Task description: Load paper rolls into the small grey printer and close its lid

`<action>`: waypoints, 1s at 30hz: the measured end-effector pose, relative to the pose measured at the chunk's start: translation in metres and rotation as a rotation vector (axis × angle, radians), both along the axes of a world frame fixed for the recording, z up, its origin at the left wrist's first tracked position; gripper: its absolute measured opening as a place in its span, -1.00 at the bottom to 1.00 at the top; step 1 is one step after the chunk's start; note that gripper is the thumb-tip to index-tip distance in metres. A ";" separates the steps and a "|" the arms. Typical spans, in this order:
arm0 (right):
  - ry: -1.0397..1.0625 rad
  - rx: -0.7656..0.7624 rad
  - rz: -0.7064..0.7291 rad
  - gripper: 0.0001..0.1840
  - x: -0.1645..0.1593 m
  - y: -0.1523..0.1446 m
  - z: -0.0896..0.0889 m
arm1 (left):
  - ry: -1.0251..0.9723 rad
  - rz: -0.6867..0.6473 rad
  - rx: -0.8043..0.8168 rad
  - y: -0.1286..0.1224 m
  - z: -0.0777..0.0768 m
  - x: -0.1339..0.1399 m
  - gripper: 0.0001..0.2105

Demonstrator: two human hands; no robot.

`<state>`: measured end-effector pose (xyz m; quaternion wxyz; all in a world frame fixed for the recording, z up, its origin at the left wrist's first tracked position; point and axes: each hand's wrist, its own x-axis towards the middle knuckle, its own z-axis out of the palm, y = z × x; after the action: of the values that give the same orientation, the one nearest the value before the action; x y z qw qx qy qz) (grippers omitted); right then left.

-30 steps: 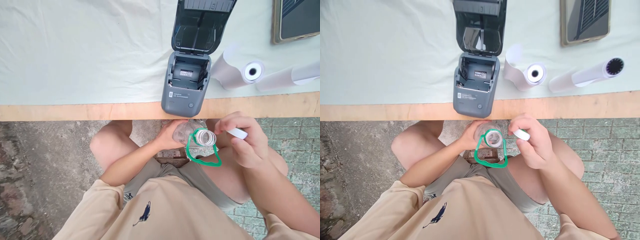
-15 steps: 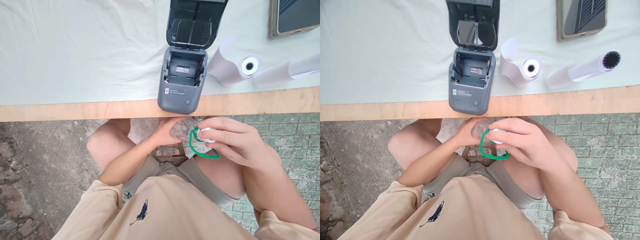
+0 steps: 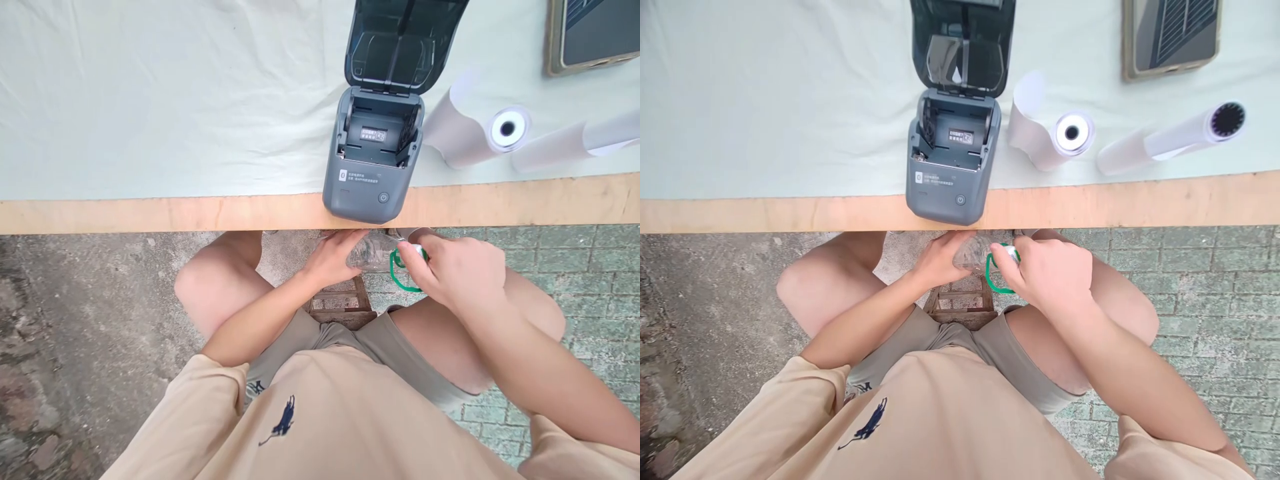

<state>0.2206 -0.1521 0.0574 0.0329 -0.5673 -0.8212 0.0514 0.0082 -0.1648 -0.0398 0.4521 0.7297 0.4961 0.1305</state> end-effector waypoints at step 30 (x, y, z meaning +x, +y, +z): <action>0.045 0.215 0.143 -0.48 0.000 0.005 -0.001 | -0.017 -0.107 0.001 0.019 0.011 -0.006 -0.28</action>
<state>0.2207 -0.1467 0.0563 0.1083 -0.4991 -0.8595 -0.0220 0.0020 -0.1460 -0.0284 0.4622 0.7542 0.4527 0.1125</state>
